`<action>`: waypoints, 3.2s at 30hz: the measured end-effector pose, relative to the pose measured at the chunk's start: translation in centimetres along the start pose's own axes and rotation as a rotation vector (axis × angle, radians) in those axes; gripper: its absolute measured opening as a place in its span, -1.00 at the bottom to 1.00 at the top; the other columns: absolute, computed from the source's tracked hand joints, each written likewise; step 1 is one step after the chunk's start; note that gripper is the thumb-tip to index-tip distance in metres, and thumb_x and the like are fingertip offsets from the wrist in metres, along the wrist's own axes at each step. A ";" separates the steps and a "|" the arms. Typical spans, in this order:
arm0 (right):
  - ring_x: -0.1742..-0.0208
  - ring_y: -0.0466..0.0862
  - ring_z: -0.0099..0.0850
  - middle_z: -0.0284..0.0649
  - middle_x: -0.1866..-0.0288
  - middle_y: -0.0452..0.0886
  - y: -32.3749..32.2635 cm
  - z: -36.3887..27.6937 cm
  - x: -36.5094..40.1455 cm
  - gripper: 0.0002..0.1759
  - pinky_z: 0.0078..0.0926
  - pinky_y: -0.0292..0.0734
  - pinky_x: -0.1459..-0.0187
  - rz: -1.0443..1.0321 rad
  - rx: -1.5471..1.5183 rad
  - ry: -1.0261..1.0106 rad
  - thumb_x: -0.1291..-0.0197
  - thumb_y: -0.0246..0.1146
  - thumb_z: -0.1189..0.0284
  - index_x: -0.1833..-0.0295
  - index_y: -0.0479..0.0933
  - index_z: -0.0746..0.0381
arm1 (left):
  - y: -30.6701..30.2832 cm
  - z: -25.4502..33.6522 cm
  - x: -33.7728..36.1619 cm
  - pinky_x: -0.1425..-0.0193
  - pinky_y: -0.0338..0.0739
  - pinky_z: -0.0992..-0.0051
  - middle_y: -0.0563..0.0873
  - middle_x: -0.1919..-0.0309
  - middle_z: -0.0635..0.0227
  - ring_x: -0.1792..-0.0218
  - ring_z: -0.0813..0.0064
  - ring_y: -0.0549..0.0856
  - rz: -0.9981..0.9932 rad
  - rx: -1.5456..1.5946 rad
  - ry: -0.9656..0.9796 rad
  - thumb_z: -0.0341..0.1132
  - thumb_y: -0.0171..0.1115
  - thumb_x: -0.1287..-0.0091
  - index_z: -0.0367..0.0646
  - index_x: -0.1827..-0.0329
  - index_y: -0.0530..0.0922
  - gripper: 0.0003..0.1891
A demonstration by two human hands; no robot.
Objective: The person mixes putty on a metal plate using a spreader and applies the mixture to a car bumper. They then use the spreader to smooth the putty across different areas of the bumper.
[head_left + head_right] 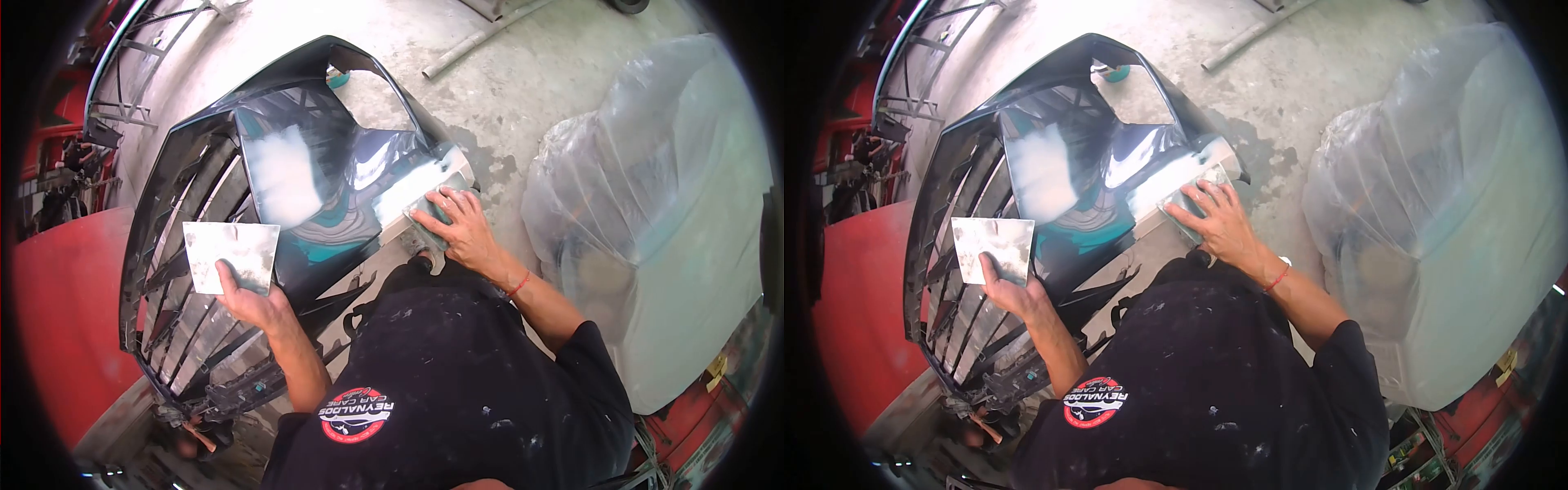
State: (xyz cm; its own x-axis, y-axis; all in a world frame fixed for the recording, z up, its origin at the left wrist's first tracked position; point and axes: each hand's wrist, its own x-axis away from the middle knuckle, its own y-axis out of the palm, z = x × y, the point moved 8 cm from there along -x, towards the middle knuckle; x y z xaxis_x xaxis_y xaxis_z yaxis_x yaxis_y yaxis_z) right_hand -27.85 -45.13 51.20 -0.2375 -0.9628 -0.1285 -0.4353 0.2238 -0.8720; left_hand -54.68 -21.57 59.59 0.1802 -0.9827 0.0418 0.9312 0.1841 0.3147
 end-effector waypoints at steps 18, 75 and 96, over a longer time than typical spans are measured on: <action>-0.30 0.43 -0.20 -0.21 -0.26 0.48 -2.2 0.1 -4.4 -0.23 -0.14 0.26 -0.25 -0.119 -0.060 -0.048 0.10 0.27 0.62 -0.33 0.49 -0.12 | -0.2 0.0 -0.1 -0.14 0.69 0.14 0.63 -0.16 0.11 -0.08 0.21 0.70 0.003 -0.018 0.019 -0.33 0.12 -0.50 -0.29 -0.34 0.39 -0.59; -0.36 0.37 -0.08 -0.13 -0.31 0.43 -0.5 4.0 -1.6 -0.09 -0.03 0.24 -0.27 -0.073 -0.117 0.009 0.18 0.29 0.64 -0.41 0.43 -0.19 | 0.2 0.7 0.4 -0.16 0.68 0.23 0.62 -0.18 0.11 -0.10 0.24 0.70 0.082 -0.083 0.072 -0.34 0.13 -0.49 -0.32 -0.31 0.42 -0.61; -0.40 0.39 -0.13 -0.15 -0.37 0.45 -1.3 11.1 -0.3 -0.08 -0.09 0.27 -0.35 0.005 -0.086 -0.023 0.12 0.17 0.74 -0.44 0.42 -0.15 | 0.0 0.7 -0.4 -0.15 0.68 0.22 0.65 -0.16 0.10 -0.07 0.22 0.71 0.075 -0.197 0.103 -0.35 0.11 -0.50 -0.37 -0.32 0.43 -0.60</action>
State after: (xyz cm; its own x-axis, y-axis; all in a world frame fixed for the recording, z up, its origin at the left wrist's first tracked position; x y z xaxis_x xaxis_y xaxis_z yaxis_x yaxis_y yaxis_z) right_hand -17.52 -46.77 47.12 -0.2206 -0.9646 -0.1445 -0.5076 0.2401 -0.8275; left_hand -54.95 -21.18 60.28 0.2736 -0.9609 -0.0420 0.9560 0.2668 0.1223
